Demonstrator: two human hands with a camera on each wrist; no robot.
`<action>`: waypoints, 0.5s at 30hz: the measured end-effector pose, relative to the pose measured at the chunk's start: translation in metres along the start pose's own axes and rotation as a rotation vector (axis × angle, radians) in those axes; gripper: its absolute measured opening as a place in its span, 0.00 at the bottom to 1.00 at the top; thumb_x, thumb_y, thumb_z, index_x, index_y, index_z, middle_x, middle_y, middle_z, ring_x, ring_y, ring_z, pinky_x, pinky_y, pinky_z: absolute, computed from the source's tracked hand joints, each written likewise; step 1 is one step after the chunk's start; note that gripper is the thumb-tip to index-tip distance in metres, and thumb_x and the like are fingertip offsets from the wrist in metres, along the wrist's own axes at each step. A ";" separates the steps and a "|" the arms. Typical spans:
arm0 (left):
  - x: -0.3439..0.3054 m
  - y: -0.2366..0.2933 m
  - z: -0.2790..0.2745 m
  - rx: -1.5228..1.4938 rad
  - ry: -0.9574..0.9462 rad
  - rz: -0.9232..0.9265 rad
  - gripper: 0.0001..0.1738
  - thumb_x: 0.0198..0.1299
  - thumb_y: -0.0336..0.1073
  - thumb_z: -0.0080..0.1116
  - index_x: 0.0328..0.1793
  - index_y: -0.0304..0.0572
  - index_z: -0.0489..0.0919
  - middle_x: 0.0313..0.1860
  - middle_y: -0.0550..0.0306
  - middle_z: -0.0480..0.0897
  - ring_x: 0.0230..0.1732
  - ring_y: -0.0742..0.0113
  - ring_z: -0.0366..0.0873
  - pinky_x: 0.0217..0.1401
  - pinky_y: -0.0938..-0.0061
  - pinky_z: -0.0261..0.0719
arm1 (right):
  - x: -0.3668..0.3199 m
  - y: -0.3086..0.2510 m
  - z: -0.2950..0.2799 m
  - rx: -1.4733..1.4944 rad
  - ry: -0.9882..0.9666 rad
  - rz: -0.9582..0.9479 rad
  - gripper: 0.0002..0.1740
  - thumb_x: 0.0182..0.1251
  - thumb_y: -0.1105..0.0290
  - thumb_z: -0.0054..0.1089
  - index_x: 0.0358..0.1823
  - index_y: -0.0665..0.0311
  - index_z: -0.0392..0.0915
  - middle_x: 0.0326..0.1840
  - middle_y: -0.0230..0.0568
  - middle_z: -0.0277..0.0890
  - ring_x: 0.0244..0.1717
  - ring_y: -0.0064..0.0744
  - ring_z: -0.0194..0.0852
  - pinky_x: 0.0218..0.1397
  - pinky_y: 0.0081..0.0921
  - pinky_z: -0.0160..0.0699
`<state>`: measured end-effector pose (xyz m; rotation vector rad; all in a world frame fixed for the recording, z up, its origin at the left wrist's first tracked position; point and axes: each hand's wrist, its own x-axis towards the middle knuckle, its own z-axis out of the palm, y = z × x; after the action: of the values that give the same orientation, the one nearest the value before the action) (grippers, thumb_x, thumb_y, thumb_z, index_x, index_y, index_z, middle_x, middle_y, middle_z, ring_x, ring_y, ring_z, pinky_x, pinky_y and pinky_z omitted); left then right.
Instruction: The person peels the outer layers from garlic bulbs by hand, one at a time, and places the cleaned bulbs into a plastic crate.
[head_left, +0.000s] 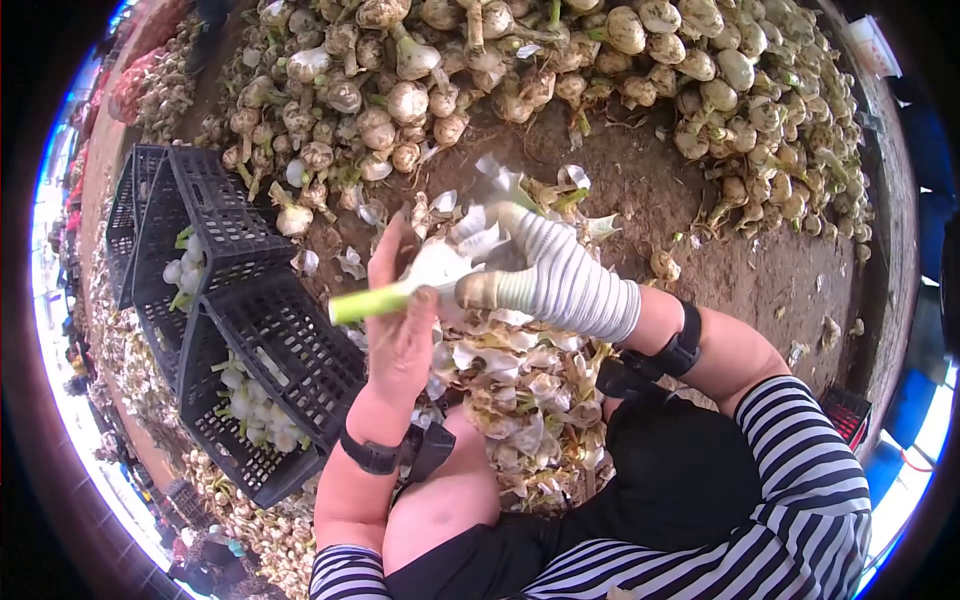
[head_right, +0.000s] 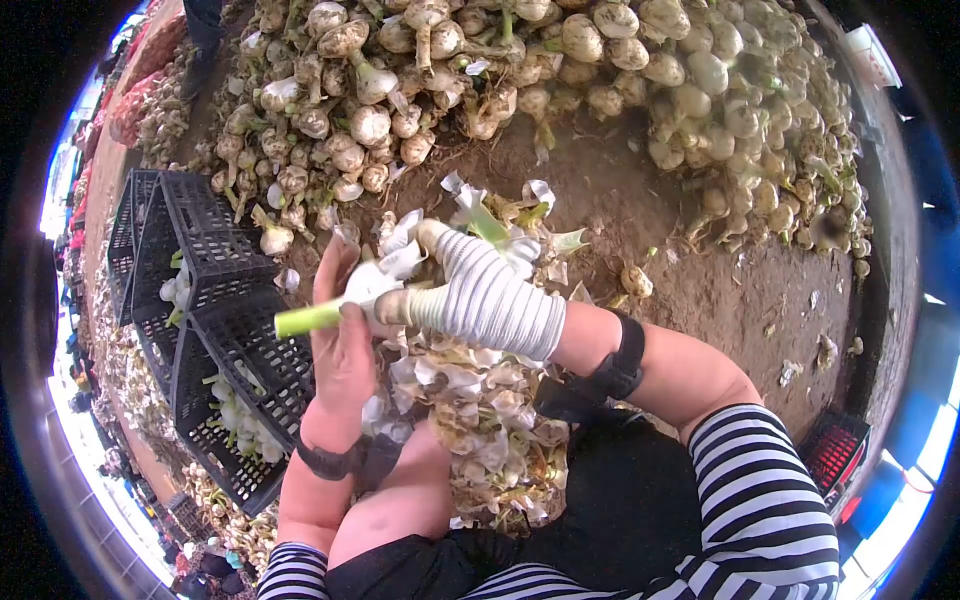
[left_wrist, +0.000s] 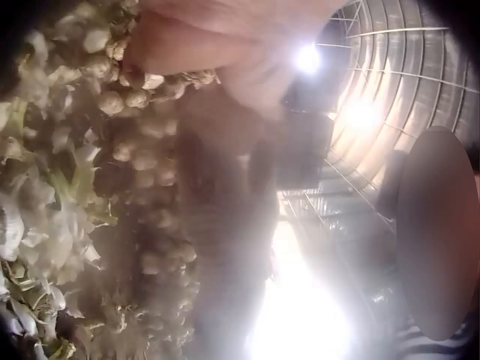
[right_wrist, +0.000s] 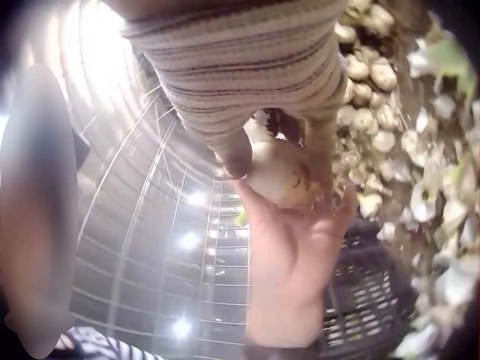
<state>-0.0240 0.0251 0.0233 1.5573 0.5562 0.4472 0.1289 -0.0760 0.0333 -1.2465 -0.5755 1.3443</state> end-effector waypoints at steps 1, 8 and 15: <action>0.001 0.003 0.002 -0.190 0.102 -0.148 0.34 0.68 0.48 0.44 0.73 0.37 0.50 0.64 0.48 0.67 0.58 0.61 0.71 0.62 0.69 0.70 | 0.002 -0.001 0.000 -0.111 0.023 -0.130 0.19 0.57 0.64 0.66 0.46 0.65 0.74 0.39 0.35 0.75 0.38 0.22 0.73 0.41 0.20 0.74; -0.005 0.000 -0.005 -0.752 0.144 -0.333 0.25 0.69 0.43 0.43 0.68 0.39 0.61 0.58 0.53 0.73 0.55 0.62 0.75 0.53 0.65 0.78 | 0.028 0.005 -0.041 0.435 0.374 -0.008 0.11 0.60 0.74 0.58 0.43 0.69 0.74 0.34 0.37 0.76 0.37 0.28 0.77 0.39 0.25 0.80; -0.003 0.000 0.002 -0.623 0.211 -0.283 0.25 0.68 0.39 0.45 0.68 0.37 0.61 0.59 0.52 0.73 0.54 0.65 0.75 0.50 0.70 0.79 | 0.005 0.004 -0.010 -0.385 0.197 -0.439 0.25 0.53 0.64 0.67 0.51 0.65 0.74 0.30 0.40 0.75 0.32 0.31 0.77 0.37 0.24 0.75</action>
<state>-0.0255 0.0213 0.0230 0.8271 0.7063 0.5092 0.1372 -0.0752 0.0245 -1.4364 -0.9345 0.7542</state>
